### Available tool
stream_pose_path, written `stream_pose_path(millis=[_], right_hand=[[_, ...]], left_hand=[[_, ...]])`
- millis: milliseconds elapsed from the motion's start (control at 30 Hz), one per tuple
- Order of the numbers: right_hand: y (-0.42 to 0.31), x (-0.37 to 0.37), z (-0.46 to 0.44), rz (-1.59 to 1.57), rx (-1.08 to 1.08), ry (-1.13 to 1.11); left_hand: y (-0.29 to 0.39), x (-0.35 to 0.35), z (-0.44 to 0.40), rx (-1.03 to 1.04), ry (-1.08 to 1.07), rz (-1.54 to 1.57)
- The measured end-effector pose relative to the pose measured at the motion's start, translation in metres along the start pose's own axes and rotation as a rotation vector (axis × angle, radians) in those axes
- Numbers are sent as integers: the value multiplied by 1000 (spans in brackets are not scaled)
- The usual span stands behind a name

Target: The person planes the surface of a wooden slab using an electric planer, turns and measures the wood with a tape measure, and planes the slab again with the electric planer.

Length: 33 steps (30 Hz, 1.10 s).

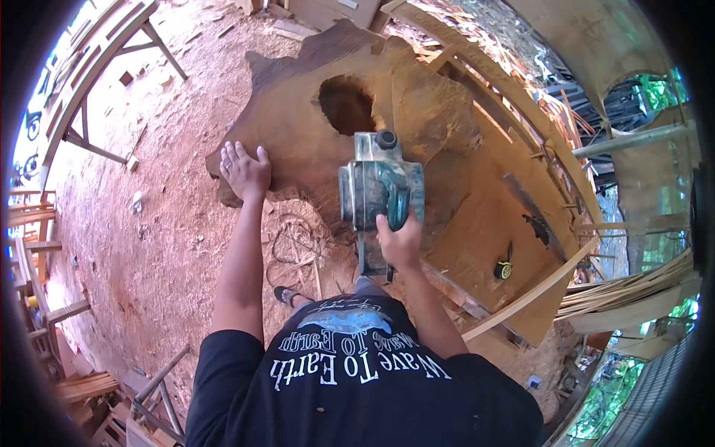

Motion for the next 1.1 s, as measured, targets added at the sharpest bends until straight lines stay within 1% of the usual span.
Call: stream_pose_path(millis=[100,167,267,500,567,767,867,1000,1100], right_hand=[[1,1,-3,13,32,-36],[-1,9,-34,1,24,-53],[-14,20,-72,-4,-56,-24],[-16,30,-128,-14,-73,-30],[-7,38,-155,27,-138,14],[-16,53,-214,19,-160,28],[-37,58,-236,69,-139,38],[-38,71,-289,131,-153,55],[-38,77,-318,165,-120,54]], left_hand=[[0,2,1,2,-2,-8],[1,2,1,10,-2,-1],[1,2,-1,15,-7,2],[1,4,1,13,-19,-10],[1,4,2,16,-22,3],[1,2,1,20,-20,-1],[2,0,1,17,-22,-10],[2,-3,0,17,1,-2],[2,-5,0,18,23,8]])
Point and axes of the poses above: each hand's wrist, its own z-axis away from the middle knuckle, its own x-axis out of the palm, y = z × x, the point moved 8 cm from there along -z, towards the middle knuckle, and after that the axes turned 3 degrees about -z, right-handed, at the moved point
